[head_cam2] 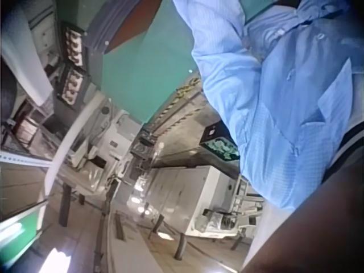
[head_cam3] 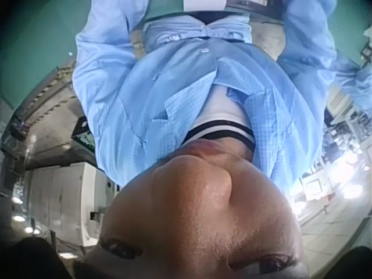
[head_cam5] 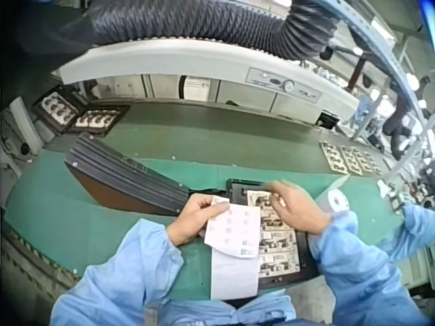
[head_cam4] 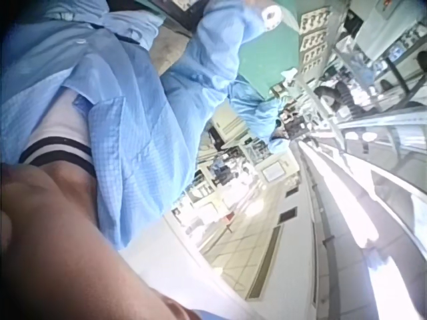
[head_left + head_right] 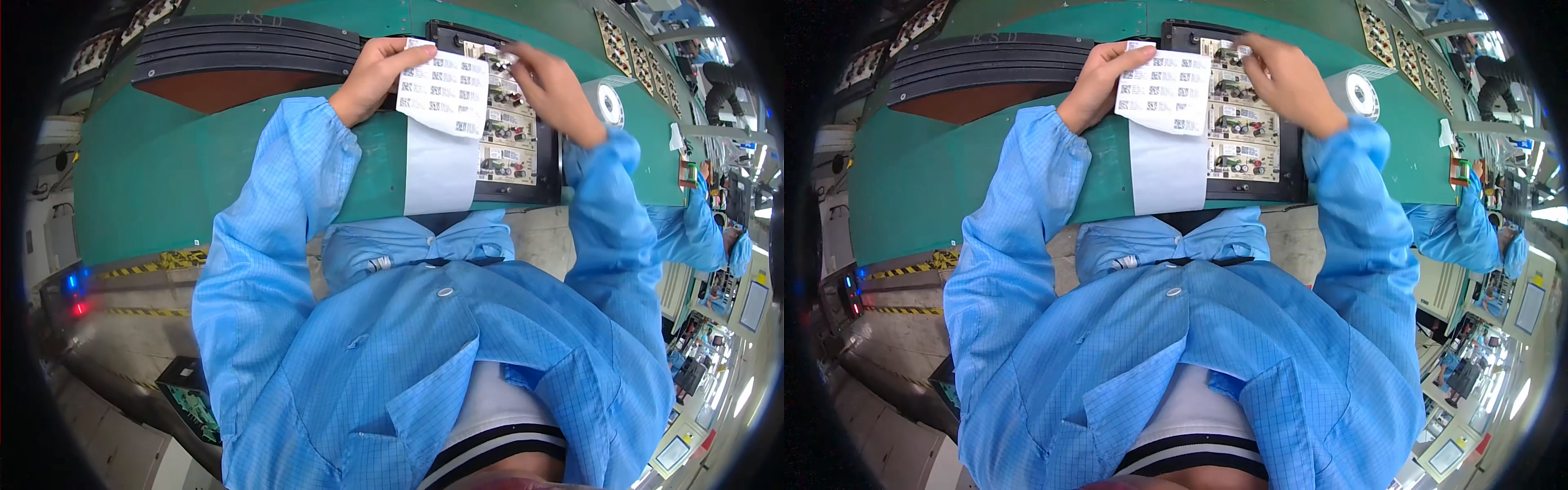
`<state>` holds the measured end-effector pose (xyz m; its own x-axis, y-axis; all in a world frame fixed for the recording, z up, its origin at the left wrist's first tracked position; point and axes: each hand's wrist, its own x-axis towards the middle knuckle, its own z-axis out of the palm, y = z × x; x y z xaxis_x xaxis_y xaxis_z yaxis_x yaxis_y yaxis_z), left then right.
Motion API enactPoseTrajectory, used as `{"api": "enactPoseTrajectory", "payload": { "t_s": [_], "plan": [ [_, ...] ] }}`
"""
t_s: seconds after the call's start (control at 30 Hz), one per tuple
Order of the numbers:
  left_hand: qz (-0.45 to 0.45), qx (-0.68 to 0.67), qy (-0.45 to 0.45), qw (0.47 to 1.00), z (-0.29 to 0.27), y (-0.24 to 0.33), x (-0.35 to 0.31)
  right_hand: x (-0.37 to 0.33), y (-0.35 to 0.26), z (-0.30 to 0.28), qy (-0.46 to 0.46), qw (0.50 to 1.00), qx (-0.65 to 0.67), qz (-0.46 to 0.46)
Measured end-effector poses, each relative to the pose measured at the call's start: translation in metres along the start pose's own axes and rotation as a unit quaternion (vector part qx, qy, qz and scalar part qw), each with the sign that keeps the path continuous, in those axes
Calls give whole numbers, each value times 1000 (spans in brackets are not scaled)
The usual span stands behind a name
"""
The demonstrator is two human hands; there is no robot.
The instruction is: Applying small identification labels to printed circuit boards placed in an assembly tray.
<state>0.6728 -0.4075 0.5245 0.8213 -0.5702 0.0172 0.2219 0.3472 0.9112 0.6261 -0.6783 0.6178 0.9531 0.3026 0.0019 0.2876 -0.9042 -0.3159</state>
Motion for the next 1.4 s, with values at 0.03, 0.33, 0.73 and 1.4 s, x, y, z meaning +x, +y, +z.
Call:
{"api": "enactPoseTrajectory", "payload": {
  "t_s": [0.03, 0.33, 0.73, 1.4],
  "plan": [
    [-8, -24, 9, 1000, -4, -1, 1, -15, -13, -8, -74, 995, 7, 72],
    [-19, -87, 36, 995, -7, 6, 5, -69, -32, 17, -33, 994, 98, -22],
    [-37, -100, 41, 993, -6, 3, 12, -65, -34, 43, 75, 996, -24, -46],
    [-52, -167, 57, 983, -1, 10, 3, -17, -24, -55, 67, 995, 61, 32]
  ]
}}
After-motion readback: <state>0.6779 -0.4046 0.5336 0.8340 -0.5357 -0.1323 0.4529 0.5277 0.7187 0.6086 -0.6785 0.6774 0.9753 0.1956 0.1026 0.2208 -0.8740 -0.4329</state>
